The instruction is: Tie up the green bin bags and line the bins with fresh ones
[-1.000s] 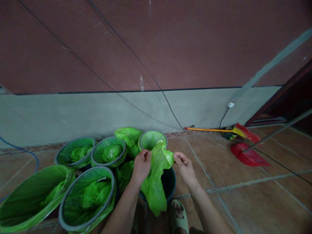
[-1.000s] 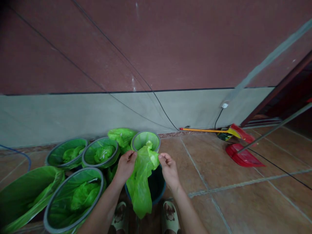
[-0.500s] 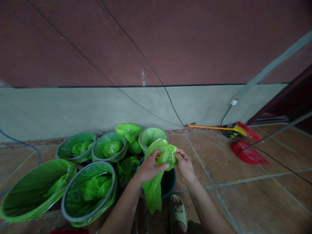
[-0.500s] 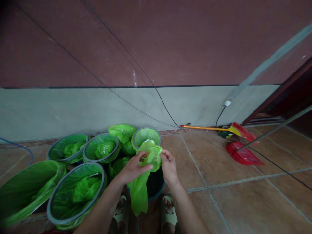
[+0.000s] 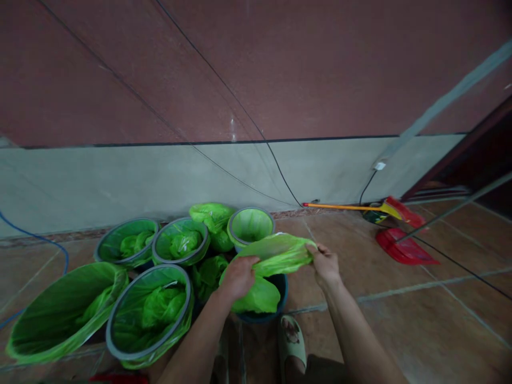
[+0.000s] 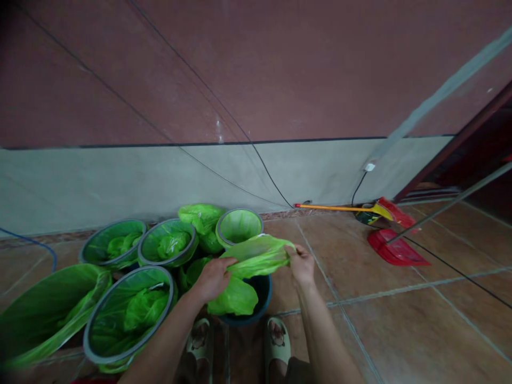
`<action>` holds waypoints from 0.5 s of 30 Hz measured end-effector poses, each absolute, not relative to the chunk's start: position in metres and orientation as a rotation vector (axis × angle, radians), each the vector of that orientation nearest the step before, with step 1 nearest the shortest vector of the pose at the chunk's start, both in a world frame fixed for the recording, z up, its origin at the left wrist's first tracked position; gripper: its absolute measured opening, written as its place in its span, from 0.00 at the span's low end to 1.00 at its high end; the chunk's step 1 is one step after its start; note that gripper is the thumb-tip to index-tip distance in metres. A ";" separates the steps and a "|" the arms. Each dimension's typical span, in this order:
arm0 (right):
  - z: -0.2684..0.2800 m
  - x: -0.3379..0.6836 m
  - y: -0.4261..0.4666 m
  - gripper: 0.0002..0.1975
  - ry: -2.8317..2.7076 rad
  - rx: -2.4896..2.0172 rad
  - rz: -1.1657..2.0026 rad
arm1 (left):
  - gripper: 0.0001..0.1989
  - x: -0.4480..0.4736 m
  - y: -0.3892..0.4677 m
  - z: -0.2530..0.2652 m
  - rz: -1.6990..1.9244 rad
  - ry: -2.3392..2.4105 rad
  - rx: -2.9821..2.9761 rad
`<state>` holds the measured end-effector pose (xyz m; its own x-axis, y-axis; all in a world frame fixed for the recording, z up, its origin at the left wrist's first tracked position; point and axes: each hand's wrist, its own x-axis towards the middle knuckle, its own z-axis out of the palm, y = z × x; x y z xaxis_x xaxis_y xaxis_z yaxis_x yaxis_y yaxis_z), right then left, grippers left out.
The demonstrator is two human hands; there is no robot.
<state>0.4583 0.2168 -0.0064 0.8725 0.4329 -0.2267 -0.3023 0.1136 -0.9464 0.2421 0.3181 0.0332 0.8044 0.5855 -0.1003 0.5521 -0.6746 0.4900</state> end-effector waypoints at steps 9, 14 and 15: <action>0.046 0.495 0.176 0.08 0.195 -1.516 0.297 | 0.21 0.193 0.338 0.061 0.121 1.050 2.619; 0.086 0.494 0.163 0.10 0.135 -1.741 0.284 | 0.16 0.154 0.354 0.090 0.339 1.037 2.434; 0.087 0.496 0.161 0.10 0.069 -1.762 0.297 | 0.16 0.148 0.356 0.093 0.395 1.017 2.367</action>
<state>0.4956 0.1607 0.0869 0.9646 0.1161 -0.2366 -0.2084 -0.2136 -0.9544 0.1482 0.3563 0.0935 0.6742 0.7363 0.0573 0.5817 -0.5772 0.5731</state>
